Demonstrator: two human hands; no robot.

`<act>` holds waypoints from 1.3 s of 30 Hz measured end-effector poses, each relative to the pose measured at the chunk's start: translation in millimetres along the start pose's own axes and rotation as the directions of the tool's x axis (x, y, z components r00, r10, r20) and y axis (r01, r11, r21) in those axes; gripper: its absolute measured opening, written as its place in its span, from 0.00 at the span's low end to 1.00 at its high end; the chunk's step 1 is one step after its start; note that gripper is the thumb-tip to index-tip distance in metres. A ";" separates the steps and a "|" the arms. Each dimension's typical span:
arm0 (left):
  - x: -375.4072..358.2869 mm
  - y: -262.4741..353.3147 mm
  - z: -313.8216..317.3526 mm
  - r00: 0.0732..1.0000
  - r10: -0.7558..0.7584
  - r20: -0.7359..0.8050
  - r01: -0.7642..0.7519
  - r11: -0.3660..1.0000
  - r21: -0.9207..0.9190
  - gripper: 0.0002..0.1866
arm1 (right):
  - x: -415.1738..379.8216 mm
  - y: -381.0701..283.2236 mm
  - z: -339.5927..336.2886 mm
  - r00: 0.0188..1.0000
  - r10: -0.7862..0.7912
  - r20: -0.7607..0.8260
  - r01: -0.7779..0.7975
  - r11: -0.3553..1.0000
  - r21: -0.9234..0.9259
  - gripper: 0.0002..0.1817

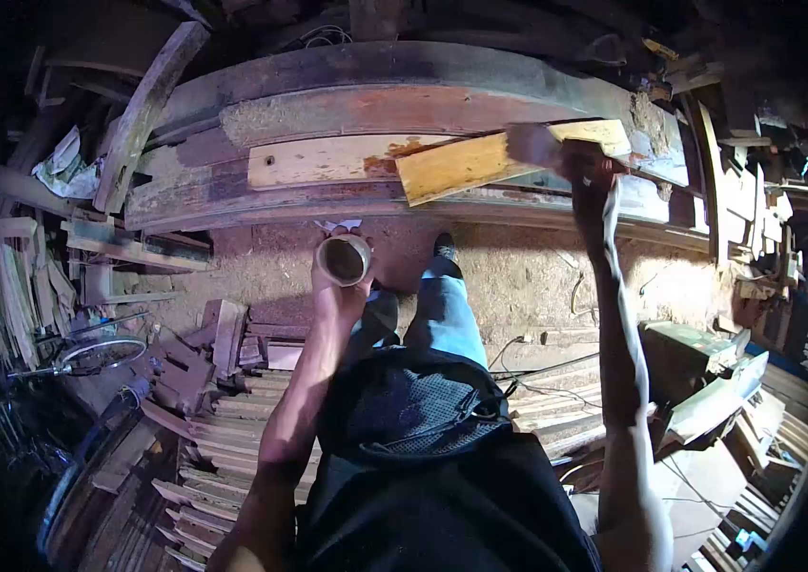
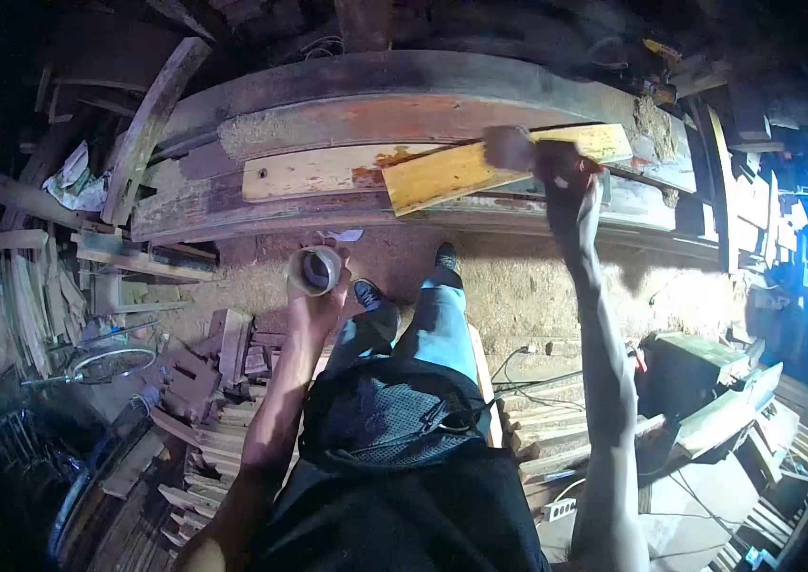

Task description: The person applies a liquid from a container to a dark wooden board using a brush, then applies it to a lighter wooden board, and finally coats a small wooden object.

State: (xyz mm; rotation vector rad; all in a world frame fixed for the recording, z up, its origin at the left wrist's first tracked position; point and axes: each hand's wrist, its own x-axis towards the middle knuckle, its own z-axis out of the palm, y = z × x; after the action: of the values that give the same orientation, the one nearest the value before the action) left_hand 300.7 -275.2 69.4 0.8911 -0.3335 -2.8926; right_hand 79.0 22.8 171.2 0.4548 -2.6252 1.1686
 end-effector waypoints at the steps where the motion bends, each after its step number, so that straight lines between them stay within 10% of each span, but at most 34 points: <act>1: 3.1 -1.9 4.1 1.000 -0.008 -0.001 0.008 1.000 0.024 0.18 | -11.4 -33.3 -3.1 0.990 0.119 0.072 -0.107 0.984 -0.146 0.16; 3: 9.5 -8.9 0.3 0.997 -0.025 0.068 0.028 0.999 -0.044 0.18 | -37.2 -74.5 -1.8 0.979 -0.125 0.159 0.148 0.979 -0.140 0.17; 5: 13.2 -10.8 1.3 0.994 -0.046 0.103 0.054 0.996 -0.077 0.18 | -53.9 -158.3 -8.5 0.920 0.242 0.309 -0.305 0.936 0.176 0.10; 6: 13.7 -13.3 1.6 0.998 -0.035 0.053 0.038 0.998 -0.055 0.18 | -66.1 -135.3 1.2 0.934 -0.197 0.299 0.173 0.979 0.105 0.09; 7: 14.8 -16.2 2.4 1.000 -0.024 0.002 0.024 0.999 -0.034 0.18 | -76.2 -157.4 4.8 0.943 -0.050 0.330 -0.018 0.980 0.198 0.07; 13: 25.3 -33.7 5.9 0.998 0.051 0.042 -0.047 0.994 -0.104 0.23 | -91.4 -186.7 23.0 0.883 -0.367 0.293 0.272 0.908 0.320 0.16; 39: -1.2 -41.1 39.3 0.982 0.167 0.084 -0.164 0.985 -0.045 0.19 | -88.3 -197.0 36.0 0.847 -0.060 0.528 -0.049 0.980 0.191 0.12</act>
State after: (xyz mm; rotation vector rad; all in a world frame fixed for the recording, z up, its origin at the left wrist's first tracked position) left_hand 278.4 -228.0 92.0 0.6968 -0.3410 -2.7794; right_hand 230.8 -112.6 252.2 0.9505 -2.9587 1.4872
